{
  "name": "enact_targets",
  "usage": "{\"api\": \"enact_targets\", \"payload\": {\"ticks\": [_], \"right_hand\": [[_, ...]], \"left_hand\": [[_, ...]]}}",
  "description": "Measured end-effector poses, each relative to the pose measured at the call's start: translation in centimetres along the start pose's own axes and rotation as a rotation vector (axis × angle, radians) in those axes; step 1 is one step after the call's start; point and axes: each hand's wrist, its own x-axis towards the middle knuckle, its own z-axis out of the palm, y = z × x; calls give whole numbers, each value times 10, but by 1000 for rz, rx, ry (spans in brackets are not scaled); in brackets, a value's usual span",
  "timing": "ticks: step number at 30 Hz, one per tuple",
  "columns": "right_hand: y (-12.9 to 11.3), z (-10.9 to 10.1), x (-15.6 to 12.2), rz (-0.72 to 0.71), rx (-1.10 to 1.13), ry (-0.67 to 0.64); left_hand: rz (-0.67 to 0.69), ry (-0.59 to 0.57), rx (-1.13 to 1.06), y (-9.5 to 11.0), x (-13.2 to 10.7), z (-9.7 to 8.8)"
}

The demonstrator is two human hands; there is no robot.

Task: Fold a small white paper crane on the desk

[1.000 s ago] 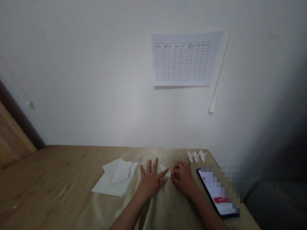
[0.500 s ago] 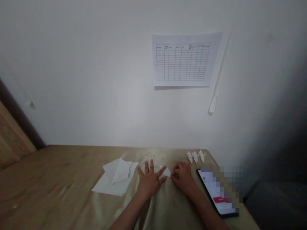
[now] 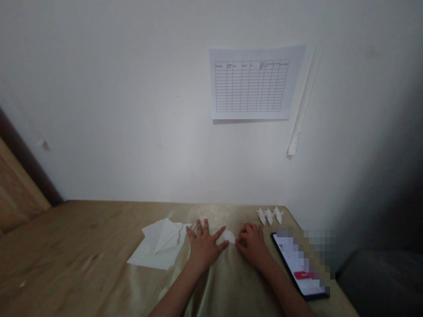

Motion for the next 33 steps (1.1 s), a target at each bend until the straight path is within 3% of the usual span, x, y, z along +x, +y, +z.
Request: {"api": "enact_targets", "payload": {"ticks": [9,18,23,30,33], "right_hand": [[-2,-1,1,-9,-3,0],[2,3,0,-8,2,18],[1,1,-1,-9,22,11],[-1,-2,-3,-15,0,-1],[-2,-3,-3,-18,-12,3]], "left_hand": [[-30,-1,-13,0,3,-10],[21,20,19,-4,3,-5],[8,0,27,1,3,-11],[219,-51,-89,7,-8,-13],[204,-58,-110,8,-11,-9]]}}
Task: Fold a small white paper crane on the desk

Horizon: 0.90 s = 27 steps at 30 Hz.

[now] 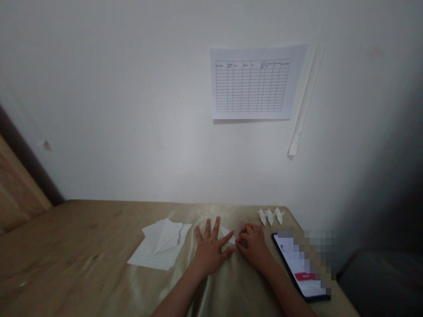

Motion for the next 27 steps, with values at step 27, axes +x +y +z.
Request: {"api": "enact_targets", "payload": {"ticks": [27], "right_hand": [[-1,1,1,13,-6,3]], "left_hand": [[-219,32,73,-8,14,2]]}}
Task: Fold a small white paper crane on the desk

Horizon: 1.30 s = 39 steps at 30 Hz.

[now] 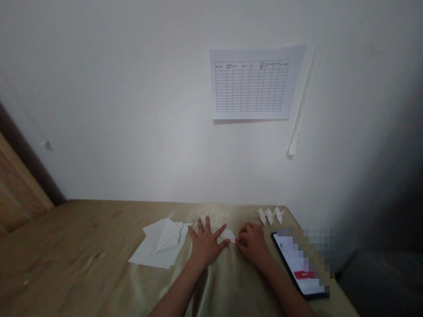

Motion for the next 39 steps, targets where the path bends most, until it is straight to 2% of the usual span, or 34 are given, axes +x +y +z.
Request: {"api": "enact_targets", "payload": {"ticks": [7,14,18,28,39], "right_hand": [[-2,0,-1,-2,-8,20],[-2,-3,-1,-3,-7,-3],[-1,-2,-1,-4,-12,-5],[3,0,-3,9,36,33],[12,7,2,31,73,90]], "left_hand": [[-28,33,23,-7,7,-6],[-11,-9,-6,-5,6,-6],[-10,11,-19,-2,6,-9],[-17,139,-217,-6,9,-17],[-36,184,-382,-6,11,-23]]}}
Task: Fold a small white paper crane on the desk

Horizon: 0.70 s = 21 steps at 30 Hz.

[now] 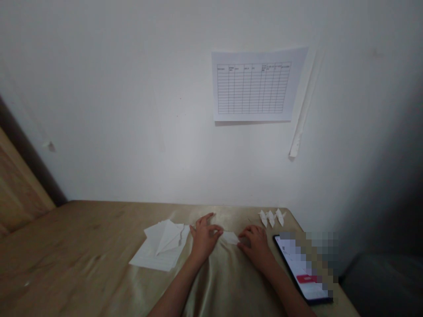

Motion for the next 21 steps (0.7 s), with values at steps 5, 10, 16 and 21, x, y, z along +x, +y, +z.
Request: {"api": "enact_targets", "payload": {"ticks": [5,10,16,21], "right_hand": [[-1,-1,1,-25,-3,24],[0,-6,1,-22,-44,152],[-4,-15,-2,-89,-135,208],[-9,-15,-7,-138,-104,81]], "left_hand": [[-17,-27,-24,1,2,-2],[19,16,10,2,1,-2],[80,-9,98,4,-4,1],[144,-129,186,2,-8,3]]}}
